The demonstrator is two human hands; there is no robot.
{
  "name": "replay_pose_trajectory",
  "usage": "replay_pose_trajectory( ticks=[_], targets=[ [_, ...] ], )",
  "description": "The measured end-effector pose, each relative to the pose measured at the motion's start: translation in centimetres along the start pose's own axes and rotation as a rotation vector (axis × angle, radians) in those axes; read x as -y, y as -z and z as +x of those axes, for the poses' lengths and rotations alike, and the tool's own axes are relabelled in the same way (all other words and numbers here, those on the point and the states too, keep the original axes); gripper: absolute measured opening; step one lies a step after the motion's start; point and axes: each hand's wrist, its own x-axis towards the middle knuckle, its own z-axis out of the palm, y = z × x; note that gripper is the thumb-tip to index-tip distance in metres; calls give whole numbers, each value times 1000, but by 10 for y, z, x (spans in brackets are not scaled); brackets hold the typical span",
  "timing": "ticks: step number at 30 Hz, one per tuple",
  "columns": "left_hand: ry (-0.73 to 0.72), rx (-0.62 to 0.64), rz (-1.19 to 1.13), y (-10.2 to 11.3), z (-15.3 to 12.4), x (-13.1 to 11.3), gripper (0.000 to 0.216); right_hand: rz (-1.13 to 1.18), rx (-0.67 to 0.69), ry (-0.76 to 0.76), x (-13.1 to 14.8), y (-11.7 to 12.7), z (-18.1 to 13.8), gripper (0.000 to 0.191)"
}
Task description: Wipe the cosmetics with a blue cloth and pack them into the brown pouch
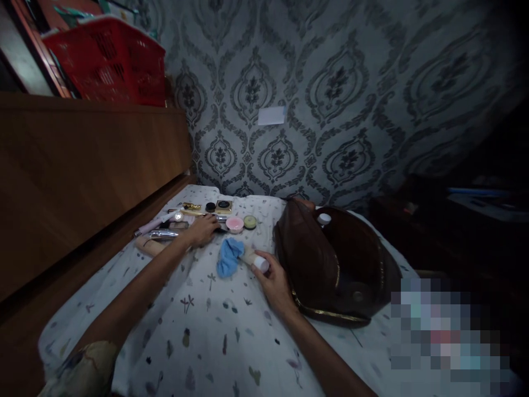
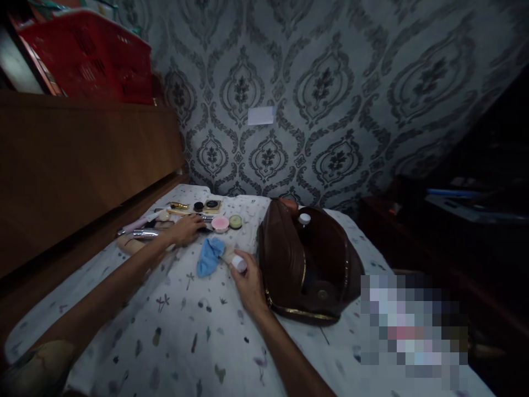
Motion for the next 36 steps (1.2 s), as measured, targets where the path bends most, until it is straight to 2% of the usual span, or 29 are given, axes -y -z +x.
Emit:
replay_pose_trajectory(
  ticks=[3, 7, 11, 14, 16, 18, 20, 22, 24, 26, 30, 36],
  targets=[
    [-40, 14, -6, -2, 2, -10, 35, -15, 2, 3, 1, 1, 0, 37],
    [-126, -9, -57, 8, 5, -25, 36, -16, 1, -6, 3, 1, 0, 35],
    [-213, -23, -130, 10, 19, -64, 29, -10, -12, 6, 3, 0, 1, 34],
    [-185, -81, -176, 6, 35, -94, 26, -19, -6, 27, 2, 0, 0, 34],
    [-117, -137, -194, 3, 43, -101, 27, -30, 2, 42, 1, 0, 0, 33],
    [-9, -189, -191, 0, 47, -93, 31, -37, 4, 48, 1, 1, -1, 32],
    [138, -231, -164, -4, 46, -75, 37, -36, -4, 37, 0, 1, -1, 33],
    [288, -248, -128, -10, 38, -53, 43, -26, -9, 23, 0, 0, -1, 35],
    [379, -228, -102, -16, 24, -37, 51, -18, -22, 16, -2, 0, -1, 37],
    [395, -192, -88, -20, 8, -29, 53, -23, -35, 14, -3, -1, -1, 38],
    [350, -148, -84, -14, -14, -30, 38, -42, -44, 7, -7, -1, 0, 40],
    [468, -135, -46, -5, -9, -35, 41, -54, -67, 15, -10, -3, 1, 40]
  ],
)
